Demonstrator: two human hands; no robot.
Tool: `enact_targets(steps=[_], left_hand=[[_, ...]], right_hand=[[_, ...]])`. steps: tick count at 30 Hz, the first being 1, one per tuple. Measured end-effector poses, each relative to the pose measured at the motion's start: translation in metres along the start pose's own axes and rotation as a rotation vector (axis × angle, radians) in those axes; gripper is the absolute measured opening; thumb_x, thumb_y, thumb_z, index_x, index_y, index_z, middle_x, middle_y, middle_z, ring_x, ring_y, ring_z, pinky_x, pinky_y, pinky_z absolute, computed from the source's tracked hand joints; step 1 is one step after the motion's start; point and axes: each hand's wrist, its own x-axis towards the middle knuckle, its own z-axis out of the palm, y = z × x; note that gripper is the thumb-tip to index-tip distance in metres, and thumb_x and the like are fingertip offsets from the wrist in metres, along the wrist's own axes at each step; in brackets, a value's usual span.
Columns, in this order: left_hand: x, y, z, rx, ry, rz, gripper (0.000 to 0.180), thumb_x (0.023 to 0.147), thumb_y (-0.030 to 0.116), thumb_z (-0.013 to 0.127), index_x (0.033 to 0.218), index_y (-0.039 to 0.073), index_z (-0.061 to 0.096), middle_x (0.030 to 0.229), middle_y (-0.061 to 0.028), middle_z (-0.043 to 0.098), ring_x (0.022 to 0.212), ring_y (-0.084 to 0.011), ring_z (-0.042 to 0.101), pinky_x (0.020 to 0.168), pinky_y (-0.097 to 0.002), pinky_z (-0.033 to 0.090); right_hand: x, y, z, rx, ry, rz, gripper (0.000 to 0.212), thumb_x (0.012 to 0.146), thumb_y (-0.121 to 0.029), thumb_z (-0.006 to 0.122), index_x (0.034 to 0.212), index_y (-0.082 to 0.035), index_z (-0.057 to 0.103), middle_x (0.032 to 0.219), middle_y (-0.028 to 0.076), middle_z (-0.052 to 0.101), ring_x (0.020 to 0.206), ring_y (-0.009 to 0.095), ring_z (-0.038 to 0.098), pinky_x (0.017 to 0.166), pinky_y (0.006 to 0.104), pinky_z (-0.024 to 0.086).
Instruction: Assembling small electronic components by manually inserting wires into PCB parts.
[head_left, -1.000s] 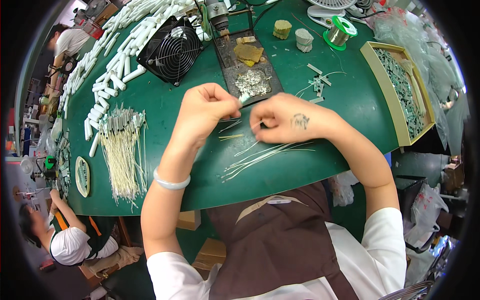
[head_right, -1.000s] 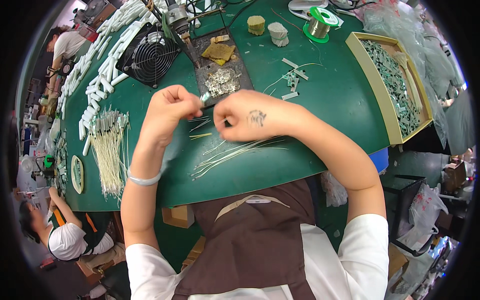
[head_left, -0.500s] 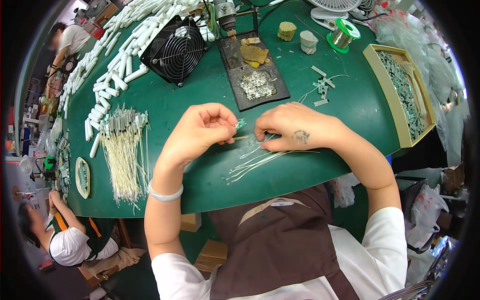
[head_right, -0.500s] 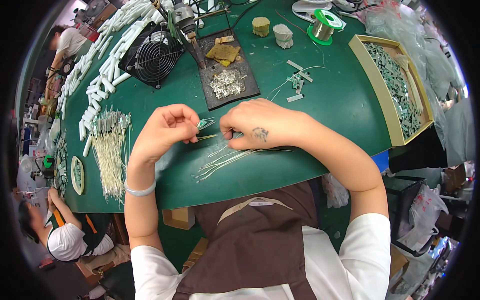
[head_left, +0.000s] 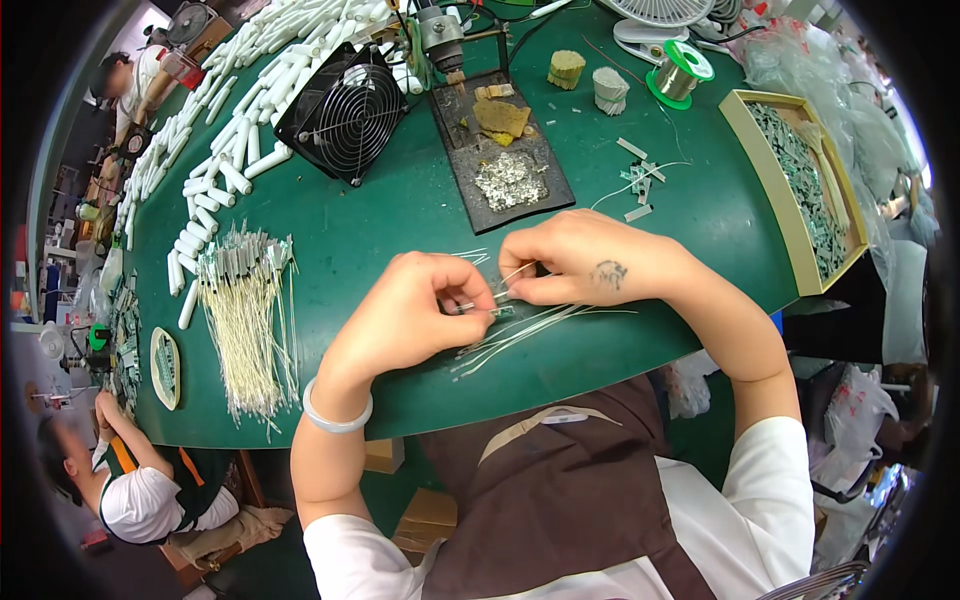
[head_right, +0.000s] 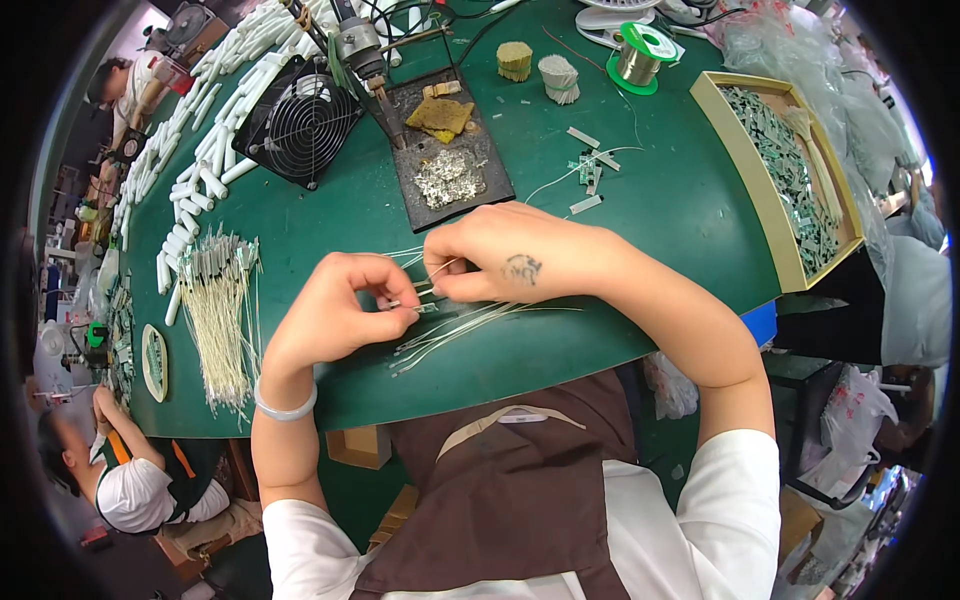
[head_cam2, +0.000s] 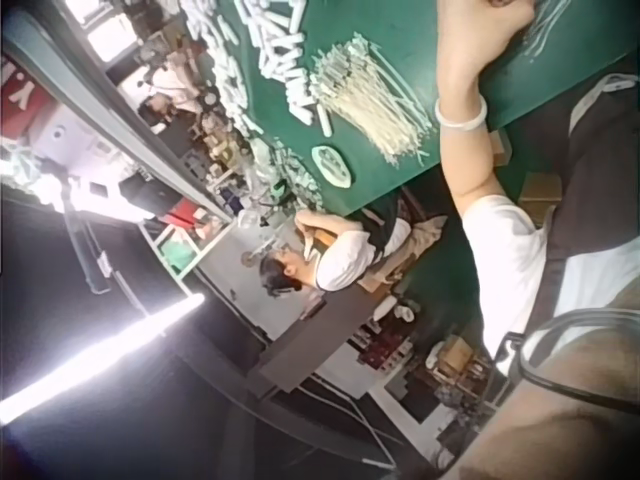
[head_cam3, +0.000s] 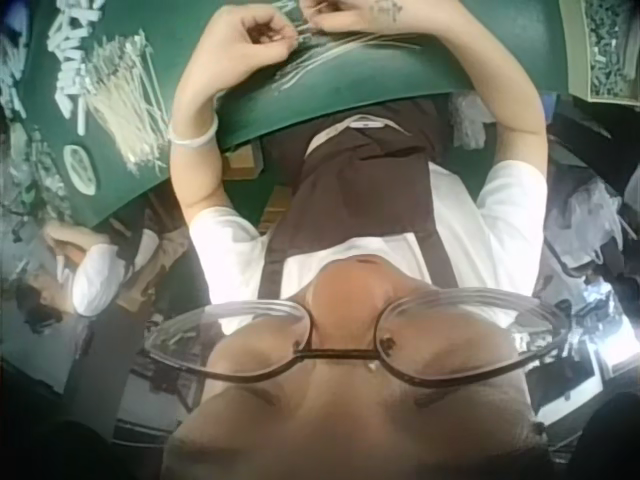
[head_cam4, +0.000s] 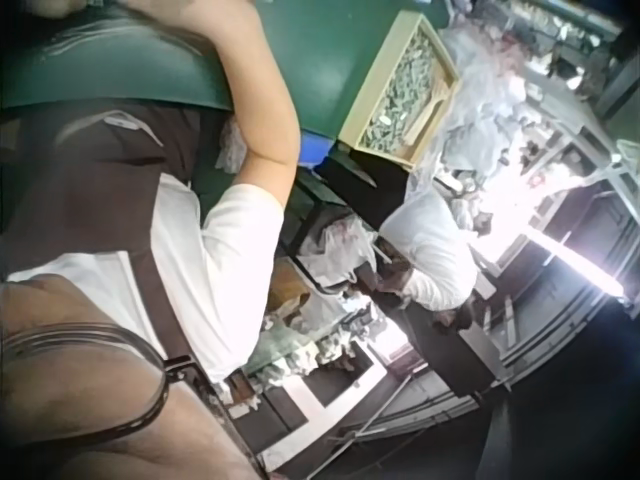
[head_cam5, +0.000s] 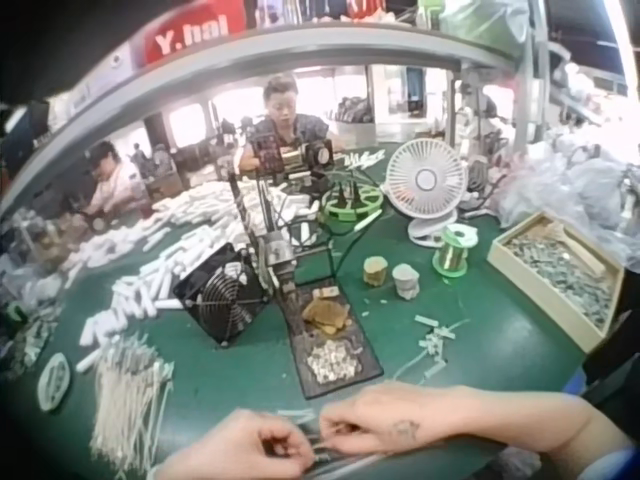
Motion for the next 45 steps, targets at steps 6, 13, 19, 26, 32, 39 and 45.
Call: enact_targets(steps=[6,13,19,26,32,39,45], left_hand=[[-0.019,-0.005,-0.037,0.256,-0.032,0.094,0.008,0.065,0.004,0.067,0.071,-0.001,0.065,0.062,-0.0063,0.060,0.056,-0.0125,0.054,0.053,-0.0262,0.043],[-0.020,-0.008,-0.043,0.319,-0.183,-0.028,0.007,0.065,0.004,0.066,0.071,0.000,0.064,0.068,-0.0074,0.063,0.063,-0.0141,0.058,0.059,-0.0268,0.047],[0.010,-0.008,0.004,-0.276,0.147,0.168,0.007,0.075,0.001,0.068,0.080,-0.002,0.066,0.093,-0.0077,0.066,0.078,-0.0090,0.060,0.073,-0.0236,0.050],[0.015,-0.013,0.013,-0.319,0.261,0.092,0.006,0.075,0.001,0.070,0.081,-0.002,0.068,0.079,-0.0025,0.066,0.071,-0.0065,0.060,0.068,-0.0215,0.050],[0.015,-0.017,0.013,-0.324,0.391,0.145,0.006,0.075,0.000,0.070,0.080,-0.002,0.068,0.077,-0.0014,0.066,0.071,-0.0061,0.059,0.066,-0.0200,0.049],[0.014,-0.016,0.011,-0.453,0.343,0.056,0.008,0.076,-0.001,0.070,0.084,-0.003,0.067,0.082,-0.0051,0.067,0.070,-0.0072,0.061,0.066,-0.0196,0.049],[0.015,-0.018,0.009,-0.634,0.291,0.030,0.011,0.079,-0.001,0.068,0.089,-0.004,0.065,0.083,-0.0088,0.068,0.074,-0.0113,0.065,0.070,-0.0221,0.052]], right_hand=[[-0.008,0.023,-0.029,0.228,0.129,0.061,0.014,0.082,-0.012,0.066,0.083,0.001,0.064,0.066,-0.002,0.058,0.063,0.004,0.050,0.056,0.0219,0.041],[-0.008,0.021,-0.036,0.320,0.169,0.129,0.014,0.081,-0.014,0.066,0.081,0.000,0.065,0.064,-0.003,0.056,0.060,0.003,0.047,0.055,0.0216,0.039],[0.000,0.006,-0.012,0.237,0.156,0.034,0.014,0.076,-0.015,0.065,0.081,-0.001,0.065,0.053,0.004,0.045,0.051,0.012,0.042,0.050,0.0302,0.038],[0.000,0.006,-0.014,0.235,0.186,0.083,0.015,0.074,-0.012,0.064,0.084,-0.001,0.066,0.054,0.001,0.043,0.052,0.010,0.042,0.051,0.0291,0.038],[0.002,0.016,-0.015,0.523,0.240,0.149,0.023,0.076,-0.012,0.063,0.092,0.003,0.065,0.059,-0.007,0.039,0.059,0.003,0.038,0.061,0.0202,0.039],[0.002,0.010,-0.014,0.392,0.262,0.036,0.020,0.076,-0.006,0.067,0.095,-0.002,0.067,0.058,-0.008,0.038,0.056,0.002,0.032,0.057,0.0205,0.034],[0.001,0.010,-0.011,0.347,0.303,-0.007,0.015,0.076,-0.006,0.068,0.090,-0.003,0.069,0.056,-0.007,0.036,0.053,0.003,0.029,0.051,0.0217,0.027]])
